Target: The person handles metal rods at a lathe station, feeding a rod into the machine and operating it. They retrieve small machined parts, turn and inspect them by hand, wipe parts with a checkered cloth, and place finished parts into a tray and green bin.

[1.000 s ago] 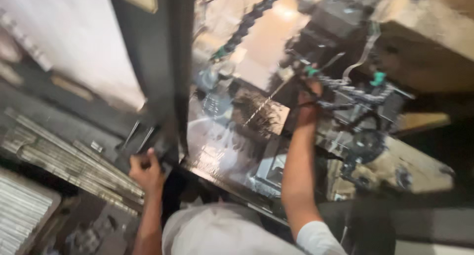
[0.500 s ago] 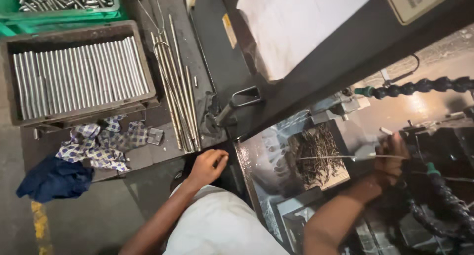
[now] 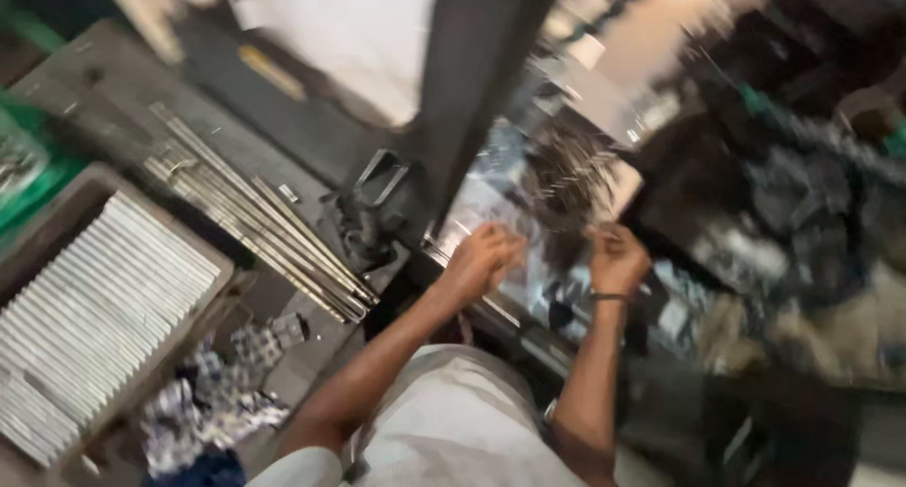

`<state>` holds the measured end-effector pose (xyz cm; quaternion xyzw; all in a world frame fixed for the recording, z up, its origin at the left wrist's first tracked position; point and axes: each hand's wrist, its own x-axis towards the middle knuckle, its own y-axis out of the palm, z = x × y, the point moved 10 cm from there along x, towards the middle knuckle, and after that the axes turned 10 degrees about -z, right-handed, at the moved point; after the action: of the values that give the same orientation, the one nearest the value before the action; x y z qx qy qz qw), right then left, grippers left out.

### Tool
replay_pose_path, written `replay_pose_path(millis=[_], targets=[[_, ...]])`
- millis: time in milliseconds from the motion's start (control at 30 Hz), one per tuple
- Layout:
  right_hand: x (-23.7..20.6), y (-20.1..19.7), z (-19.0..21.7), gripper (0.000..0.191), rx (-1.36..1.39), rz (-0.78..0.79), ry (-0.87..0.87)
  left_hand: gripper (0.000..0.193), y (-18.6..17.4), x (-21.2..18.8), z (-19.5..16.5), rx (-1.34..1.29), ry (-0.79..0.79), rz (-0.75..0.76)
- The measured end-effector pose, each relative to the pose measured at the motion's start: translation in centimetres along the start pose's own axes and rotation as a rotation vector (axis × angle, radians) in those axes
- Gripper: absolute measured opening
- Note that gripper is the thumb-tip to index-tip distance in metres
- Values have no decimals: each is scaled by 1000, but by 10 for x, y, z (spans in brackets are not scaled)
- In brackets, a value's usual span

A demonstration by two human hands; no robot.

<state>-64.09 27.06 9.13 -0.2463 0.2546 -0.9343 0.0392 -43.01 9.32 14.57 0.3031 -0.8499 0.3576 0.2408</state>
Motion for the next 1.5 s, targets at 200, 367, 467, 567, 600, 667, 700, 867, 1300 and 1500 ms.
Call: replay_pose_path(millis=[200,367,467,567,600,667,700,867,1300,1500], targets=[[-114,-72,118,19,156,-22,179,37,28,-7,-63,-55,175,123],[-181,-131,145,19,29,-170,228,22,49,-59,-107,-198,223,324],[-219,-165,134,20,-33,-218,271,26,58,-90,-136,-271,296,402],[-253,-184,119,24,53,-230,338,26,61,-112,-157,-308,306,470],[-260,-191,115,26,93,-200,329,24,62,-115,-163,-314,299,486],[-271,-224,100,26,245,-297,387,24,49,-108,-164,-326,246,405],[-278,-252,88,24,360,-418,449,24,40,-103,-162,-323,216,359],[-306,-448,82,47,203,-1094,180,19,-32,-74,-124,-153,187,27],[-311,-503,-1,38,407,-1015,375,49,-170,-117,79,45,-600,-597],[-305,-370,-80,46,485,-510,633,46,-157,-90,22,30,-100,-291]])
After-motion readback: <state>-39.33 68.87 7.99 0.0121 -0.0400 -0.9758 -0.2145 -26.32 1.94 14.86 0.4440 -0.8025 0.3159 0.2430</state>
